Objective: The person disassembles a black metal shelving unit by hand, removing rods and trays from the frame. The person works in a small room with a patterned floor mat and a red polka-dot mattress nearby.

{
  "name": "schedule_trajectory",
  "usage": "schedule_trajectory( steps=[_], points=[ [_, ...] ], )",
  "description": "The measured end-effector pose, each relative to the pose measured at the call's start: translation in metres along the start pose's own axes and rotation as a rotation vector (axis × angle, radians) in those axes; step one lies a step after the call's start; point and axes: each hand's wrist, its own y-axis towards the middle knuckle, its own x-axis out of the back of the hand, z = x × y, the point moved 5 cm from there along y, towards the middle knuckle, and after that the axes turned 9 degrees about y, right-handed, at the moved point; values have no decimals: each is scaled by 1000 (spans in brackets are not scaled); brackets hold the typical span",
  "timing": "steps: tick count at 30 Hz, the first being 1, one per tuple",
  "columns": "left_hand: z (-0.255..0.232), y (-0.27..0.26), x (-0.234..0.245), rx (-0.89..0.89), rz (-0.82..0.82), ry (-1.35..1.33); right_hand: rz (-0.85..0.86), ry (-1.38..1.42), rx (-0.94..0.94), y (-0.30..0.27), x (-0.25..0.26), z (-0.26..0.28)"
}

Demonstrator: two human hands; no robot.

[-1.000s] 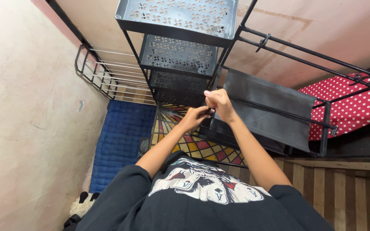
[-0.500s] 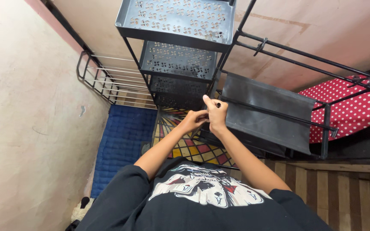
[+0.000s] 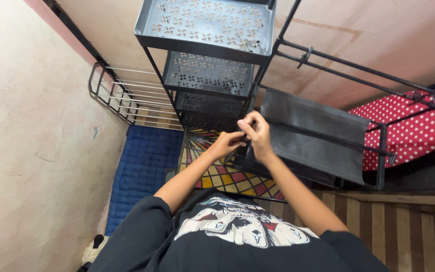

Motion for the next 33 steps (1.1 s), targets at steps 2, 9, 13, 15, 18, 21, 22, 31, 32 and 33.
schedule_trajectory(
  steps=[2, 9, 13, 15, 18, 21, 22, 31, 32, 33],
  points=[
    [5, -2, -2, 13, -17, 1, -256, 23, 60, -18, -2, -7],
    [-6, -5, 0, 20, -1, -26, -359, 155, 122, -14, -3, -51],
    [-14, -3, 4, 101, 85, -11, -230, 102, 33, 2, 12, -56],
    [-15, -1, 2, 109, 113, 22, -67, 68, -25, 9, 16, -52],
    [-14, -2, 1, 54, 91, -38, 238, 20, -115, 13, 9, -37],
    [1, 0, -2, 204, 147, 224, 433, -11, -139, 20, 1, -11],
    [-2, -1, -3, 120, 107, 105, 413, -34, -138, 21, 6, -1],
    [-35, -13, 3, 23, -139, 90, -308, -87, 259, 14, 131, 32],
    [-39, -15, 4, -13, -195, 110, -383, 43, 169, 8, 160, 20],
    [-42, -16, 3, -48, -252, 130, -456, 175, 79, 0, 189, 8]
  ],
)
